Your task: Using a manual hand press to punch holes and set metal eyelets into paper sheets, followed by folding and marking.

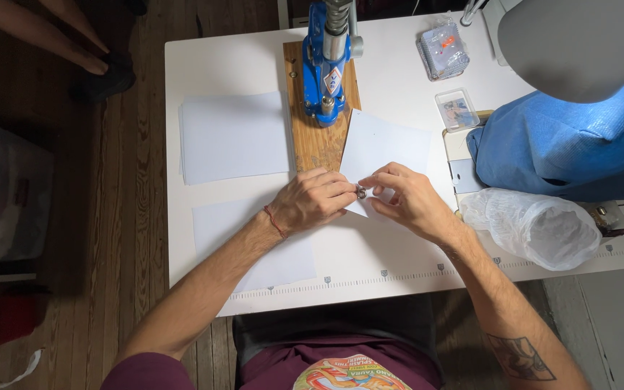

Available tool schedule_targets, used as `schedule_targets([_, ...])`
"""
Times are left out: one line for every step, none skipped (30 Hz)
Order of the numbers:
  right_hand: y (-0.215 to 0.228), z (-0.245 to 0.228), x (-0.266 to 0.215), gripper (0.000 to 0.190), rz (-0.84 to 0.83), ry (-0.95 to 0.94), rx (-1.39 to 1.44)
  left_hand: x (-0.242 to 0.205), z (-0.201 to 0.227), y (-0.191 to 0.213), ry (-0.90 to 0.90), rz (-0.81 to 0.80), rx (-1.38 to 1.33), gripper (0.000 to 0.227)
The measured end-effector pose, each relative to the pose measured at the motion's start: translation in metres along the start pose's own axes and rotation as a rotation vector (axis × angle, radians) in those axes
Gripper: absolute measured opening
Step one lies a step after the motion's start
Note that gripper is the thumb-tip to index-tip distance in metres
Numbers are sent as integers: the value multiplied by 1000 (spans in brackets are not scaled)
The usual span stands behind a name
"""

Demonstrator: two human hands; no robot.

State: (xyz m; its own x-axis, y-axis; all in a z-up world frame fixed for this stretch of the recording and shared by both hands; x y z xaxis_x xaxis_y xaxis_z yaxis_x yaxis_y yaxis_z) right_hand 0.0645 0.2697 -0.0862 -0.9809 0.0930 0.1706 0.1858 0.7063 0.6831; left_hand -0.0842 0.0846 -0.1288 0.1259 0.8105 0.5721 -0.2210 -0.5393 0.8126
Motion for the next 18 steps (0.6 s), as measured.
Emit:
schedule_targets([1, -3, 0, 22, -15, 10, -16, -1, 0, -1, 2, -3, -3, 19])
schedule_targets([3, -6, -1, 24, -30, 19, -31, -2, 0, -2, 4, -7, -6, 19])
schedule_targets([0, -1, -1, 24, -27, 14, -31, -1, 0, -3, 0, -9, -10, 19])
schedule_targets([-4, 4, -1, 23, -23, 28, -55, -1, 0, -3, -3, 2, 4, 16])
schedule_targets([-8, 8, 0, 22, -21, 45, -78, -1, 0, -2, -4, 13, 20, 13])
schedule_targets([-8, 10, 0, 22, -19, 43, -77, -1, 1, -2, -6, 12, 19, 13])
schedule_targets([-8, 12, 2, 21, -46, 43, -98, -1, 2, -3, 1, 8, 21, 12])
schedule_targets([-9, 13, 3, 19, -74, 42, -120, -2, 2, -3, 7, 4, 22, 12])
schedule_targets([-9, 18, 3, 19, -73, 42, -119, -2, 2, -3, 7, 3, 23, 12])
schedule_targets([-9, 23, 4, 21, -70, 8, -43, -3, 2, -3, 9, -7, 16, 15])
schedule_targets([-9, 29, 3, 23, -68, -28, 32, -4, 2, -3, 10, -17, 8, 18])
schedule_targets([-5, 25, 1, 23, -67, -30, 32, -4, 3, -2, 9, -18, 6, 18])
schedule_targets([-2, 23, 2, 20, -63, -87, 138, -4, 3, 0, 23, -25, -28, 22])
schedule_targets([2, 20, 2, 17, -59, -145, 244, -4, 3, 3, 36, -31, -63, 28])
schedule_targets([2, 21, 2, 17, -63, -142, 245, -2, 5, 5, 40, -30, -60, 28])
schedule_targets([2, 22, 2, 17, -60, -147, 232, 0, 6, 6, 48, -14, -75, 33])
schedule_targets([3, 23, 0, 16, -54, -158, 219, 1, 8, 7, 51, 1, -95, 38])
schedule_targets([3, 21, -1, 16, -55, -161, 220, 2, 9, 7, 52, 0, -98, 38])
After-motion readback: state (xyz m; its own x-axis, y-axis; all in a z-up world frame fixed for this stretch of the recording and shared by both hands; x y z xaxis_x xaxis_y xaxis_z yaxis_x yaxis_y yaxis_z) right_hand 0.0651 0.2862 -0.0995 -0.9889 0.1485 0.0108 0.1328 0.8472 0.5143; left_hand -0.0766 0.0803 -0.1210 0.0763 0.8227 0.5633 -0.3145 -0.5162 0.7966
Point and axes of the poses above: each hand's wrist, its own x-axis towards the middle knuckle, its own y-axis out of the back of the hand, z = x × y, the point moved 3 cm from there along x, towards the middle knuckle, and after that the axes turned 3 degrees about y, right-handed, at the moved point
